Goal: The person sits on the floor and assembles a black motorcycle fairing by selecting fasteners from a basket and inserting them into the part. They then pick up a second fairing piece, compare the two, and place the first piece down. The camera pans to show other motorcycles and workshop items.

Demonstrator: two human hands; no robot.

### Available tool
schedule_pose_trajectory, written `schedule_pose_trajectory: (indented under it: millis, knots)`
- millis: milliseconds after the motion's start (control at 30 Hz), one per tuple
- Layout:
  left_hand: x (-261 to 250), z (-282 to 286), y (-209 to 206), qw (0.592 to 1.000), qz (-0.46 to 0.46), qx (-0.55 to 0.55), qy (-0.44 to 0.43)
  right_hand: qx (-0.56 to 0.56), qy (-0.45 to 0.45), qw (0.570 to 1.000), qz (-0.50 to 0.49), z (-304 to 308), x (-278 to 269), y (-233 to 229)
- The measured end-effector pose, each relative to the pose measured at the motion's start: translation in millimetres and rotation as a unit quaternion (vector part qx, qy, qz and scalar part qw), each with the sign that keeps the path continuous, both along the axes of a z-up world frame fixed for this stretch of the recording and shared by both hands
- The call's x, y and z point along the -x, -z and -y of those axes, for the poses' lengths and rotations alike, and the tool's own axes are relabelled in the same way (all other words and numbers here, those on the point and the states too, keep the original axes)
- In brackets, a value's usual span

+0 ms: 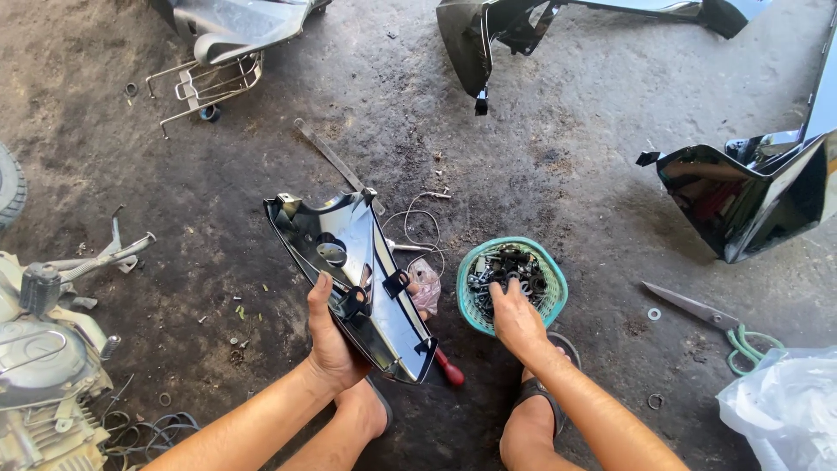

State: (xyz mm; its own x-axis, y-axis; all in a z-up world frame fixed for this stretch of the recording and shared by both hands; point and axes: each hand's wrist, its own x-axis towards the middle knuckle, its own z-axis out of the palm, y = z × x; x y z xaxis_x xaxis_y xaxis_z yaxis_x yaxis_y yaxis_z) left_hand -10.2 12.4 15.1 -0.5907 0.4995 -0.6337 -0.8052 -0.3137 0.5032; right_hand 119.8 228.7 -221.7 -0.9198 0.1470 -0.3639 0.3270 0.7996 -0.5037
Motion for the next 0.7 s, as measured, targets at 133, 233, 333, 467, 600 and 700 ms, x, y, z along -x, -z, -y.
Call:
schedule_pose_trajectory:
  millis: [133, 233, 333, 467, 600, 700]
  knots:
    - [0, -3, -2, 1.000, 0.009, 0.011, -0.010, 0.041, -0.012, 0.998, 0.038, -8, 1, 3]
    - [1, -3, -1, 1.000, 0.001, 0.009, -0.006, 0.076, 0.018, 0.996, 0.051, -12, 8, -21]
    - [2, -2, 0, 1.000, -0.002, -0.002, -0.009, 0.112, 0.042, 0.991, 0.057, -15, 8, -14]
    - [2, -2, -1, 1.000, -0.008, 0.009, -0.007, 0.142, 0.058, 0.988, 0.030, -21, 7, -8]
    - [2, -1, 0, 1.000, -0.006, -0.012, -0.007, 0.173, 0.096, 0.980, -0.033, -22, 7, -14]
    - [3, -2, 0, 1.000, -0.021, -0.013, -0.008, 0.178, 0.113, 0.976, -0.058, -22, 7, -17]
